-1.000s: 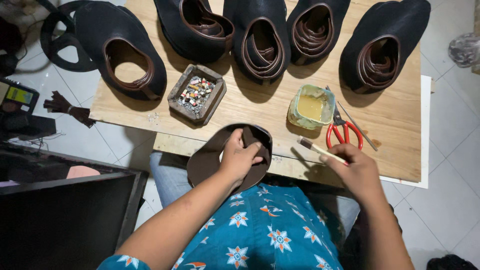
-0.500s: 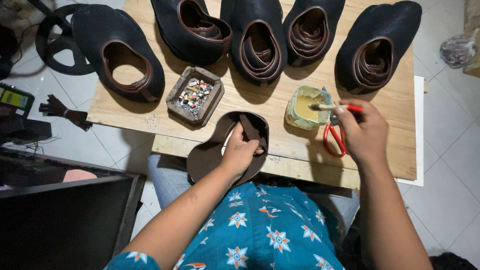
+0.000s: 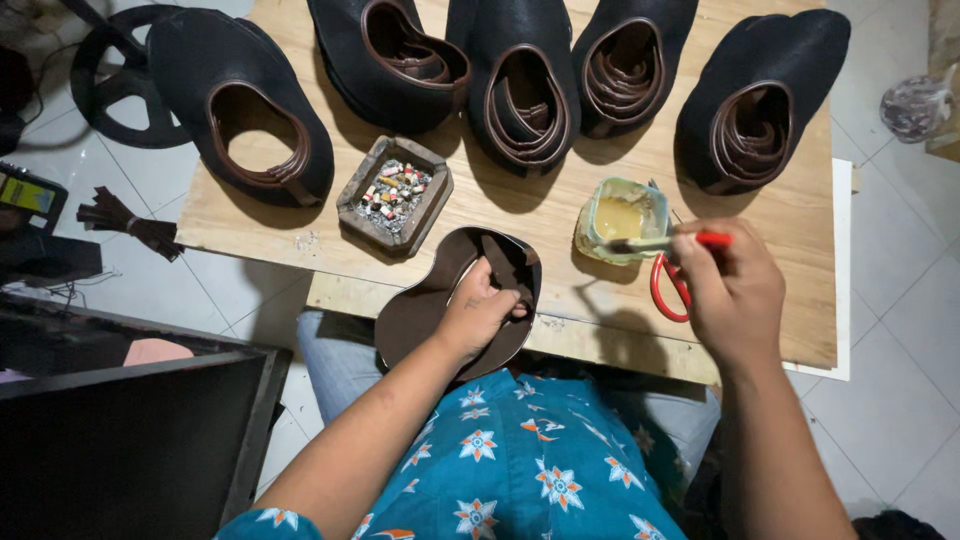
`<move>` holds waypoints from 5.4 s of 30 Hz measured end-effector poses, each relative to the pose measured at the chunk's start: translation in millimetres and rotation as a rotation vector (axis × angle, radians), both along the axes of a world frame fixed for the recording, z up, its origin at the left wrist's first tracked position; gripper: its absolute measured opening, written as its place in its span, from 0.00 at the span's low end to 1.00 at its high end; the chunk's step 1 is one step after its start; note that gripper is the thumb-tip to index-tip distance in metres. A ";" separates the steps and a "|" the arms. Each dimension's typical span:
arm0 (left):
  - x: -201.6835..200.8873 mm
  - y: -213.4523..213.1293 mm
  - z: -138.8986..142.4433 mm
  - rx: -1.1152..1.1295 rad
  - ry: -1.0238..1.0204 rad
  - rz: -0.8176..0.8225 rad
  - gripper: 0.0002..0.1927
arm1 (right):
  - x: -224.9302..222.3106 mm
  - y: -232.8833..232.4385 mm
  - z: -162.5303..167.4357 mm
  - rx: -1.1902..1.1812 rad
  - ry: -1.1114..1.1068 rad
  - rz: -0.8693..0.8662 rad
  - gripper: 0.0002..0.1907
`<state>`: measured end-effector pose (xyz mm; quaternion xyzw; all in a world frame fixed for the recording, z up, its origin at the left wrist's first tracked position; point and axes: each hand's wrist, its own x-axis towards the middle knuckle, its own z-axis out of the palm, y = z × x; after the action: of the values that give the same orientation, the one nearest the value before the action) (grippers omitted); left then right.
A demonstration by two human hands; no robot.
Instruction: The person applies adhesive to the inner edges of black shoe uppers using a small brush, then places each treated piece onto a wooden table. The process is repeated for several uppers in sequence.
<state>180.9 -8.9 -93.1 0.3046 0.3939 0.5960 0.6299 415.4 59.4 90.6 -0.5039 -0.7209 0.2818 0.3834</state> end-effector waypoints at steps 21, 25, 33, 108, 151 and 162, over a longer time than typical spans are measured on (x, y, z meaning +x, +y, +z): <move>3.6 -4.0 -9.6 0.030 -0.003 -0.073 0.21 | -49.8 -18.3 -65.7 -0.145 -0.075 0.254 0.07; 7.9 -6.5 -11.9 0.010 0.053 -0.057 0.19 | -53.8 -27.3 -68.4 0.112 -0.172 0.333 0.08; 5.7 -9.6 -18.3 0.149 0.122 -0.045 0.20 | -27.1 -23.2 -52.9 -0.224 0.194 0.218 0.08; 14.3 2.2 -15.8 0.103 0.050 0.059 0.47 | -9.6 39.8 -47.7 0.311 -0.358 0.025 0.05; 16.8 6.1 -22.9 -0.087 0.304 0.316 0.06 | -61.4 -39.3 -63.6 0.243 -0.100 0.346 0.11; 16.1 4.4 -34.0 -0.184 0.305 0.316 0.10 | -35.0 -35.7 -81.3 -0.049 -0.078 0.239 0.04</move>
<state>197.1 -4.5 -127.0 0.2671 0.5799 0.5960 0.4870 380.3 23.7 9.3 -0.4341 -0.7830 0.3235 0.3062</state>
